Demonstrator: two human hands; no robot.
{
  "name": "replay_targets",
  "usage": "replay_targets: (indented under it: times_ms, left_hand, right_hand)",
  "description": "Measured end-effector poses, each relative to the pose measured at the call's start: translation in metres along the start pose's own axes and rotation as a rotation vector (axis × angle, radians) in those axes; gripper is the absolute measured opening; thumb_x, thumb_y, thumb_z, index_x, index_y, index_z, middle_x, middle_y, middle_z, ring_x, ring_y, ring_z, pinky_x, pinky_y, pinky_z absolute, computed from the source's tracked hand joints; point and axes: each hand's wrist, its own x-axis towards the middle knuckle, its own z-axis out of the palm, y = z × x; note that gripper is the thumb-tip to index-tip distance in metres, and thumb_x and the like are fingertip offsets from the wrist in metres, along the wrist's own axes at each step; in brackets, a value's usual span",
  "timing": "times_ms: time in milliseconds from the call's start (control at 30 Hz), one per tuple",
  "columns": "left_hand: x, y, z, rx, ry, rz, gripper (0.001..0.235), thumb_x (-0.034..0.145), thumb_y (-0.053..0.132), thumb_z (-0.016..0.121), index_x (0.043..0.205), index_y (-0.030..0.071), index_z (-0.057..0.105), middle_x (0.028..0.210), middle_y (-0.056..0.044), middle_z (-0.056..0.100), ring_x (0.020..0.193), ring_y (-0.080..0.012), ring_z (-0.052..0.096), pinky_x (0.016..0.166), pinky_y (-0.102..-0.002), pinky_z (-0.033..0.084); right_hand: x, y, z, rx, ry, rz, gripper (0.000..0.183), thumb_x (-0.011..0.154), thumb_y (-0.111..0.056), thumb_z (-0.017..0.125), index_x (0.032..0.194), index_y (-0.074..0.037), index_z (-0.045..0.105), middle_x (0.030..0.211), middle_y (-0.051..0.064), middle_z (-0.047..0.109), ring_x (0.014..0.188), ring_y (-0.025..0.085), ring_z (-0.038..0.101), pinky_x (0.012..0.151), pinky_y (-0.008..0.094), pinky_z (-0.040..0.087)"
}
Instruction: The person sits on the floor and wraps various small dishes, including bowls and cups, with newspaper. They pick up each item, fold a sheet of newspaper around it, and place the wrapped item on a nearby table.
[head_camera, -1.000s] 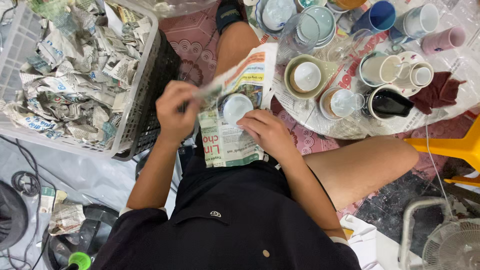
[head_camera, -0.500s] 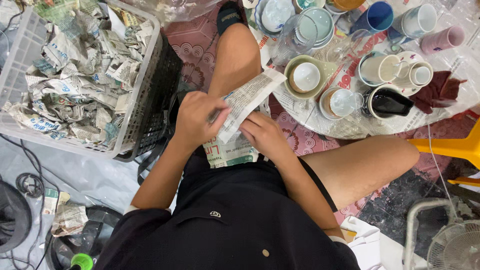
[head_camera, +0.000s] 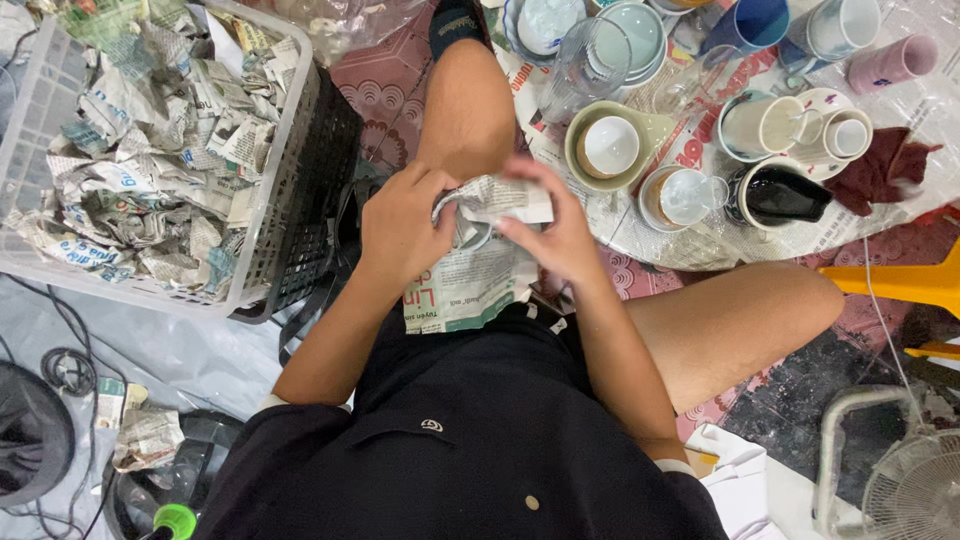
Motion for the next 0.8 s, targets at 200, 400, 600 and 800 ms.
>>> replay_targets:
  times_ms: [200,400,600,800]
  left_hand:
    - [-0.001,0.001,0.002,0.032,0.01,-0.018,0.02,0.081,0.006,0.072,0.1,0.012,0.07,0.094,-0.008,0.063,0.087,-0.0311,0.066,0.072,-0.044,0.051]
    - [0.003,-0.001,-0.011,-0.177,-0.067,0.213,0.05,0.072,-0.001,0.062,0.121,0.008,0.068,0.123,-0.012,0.068,0.118,-0.0342,0.064,0.098,-0.044,0.051]
    - [0.009,-0.021,-0.025,-0.555,-0.35,0.336,0.058,0.08,0.005,0.066,0.138,-0.001,0.06,0.136,-0.018,0.064,0.129,-0.0344,0.06,0.11,-0.045,0.046]
    - [0.009,-0.03,-0.016,-0.529,-0.347,0.33,0.043,0.088,0.02,0.078,0.127,0.004,0.069,0.129,-0.013,0.071,0.122,-0.0312,0.067,0.106,-0.042,0.049]
  right_hand:
    - [-0.023,-0.004,0.027,-0.301,0.168,0.114,0.027,0.088,0.004,0.074,0.112,-0.008,0.074,0.104,0.004,0.069,0.095,0.016,0.071,0.084,0.03,0.058]
    - [-0.022,-0.03,0.037,-0.551,0.043,-0.313,0.029,0.083,0.002,0.08,0.11,-0.006,0.075,0.108,0.011,0.06,0.098,0.03,0.062,0.082,0.037,0.054]
    - [-0.019,-0.039,0.034,-0.544,0.001,-0.348,0.028,0.08,0.0,0.082,0.106,-0.005,0.072,0.109,0.011,0.062,0.1,0.031,0.062,0.085,0.04,0.053]
    - [-0.02,-0.043,0.032,-0.563,-0.02,-0.34,0.034,0.078,-0.001,0.08,0.11,-0.004,0.074,0.11,0.01,0.062,0.104,0.031,0.063,0.09,0.041,0.053]
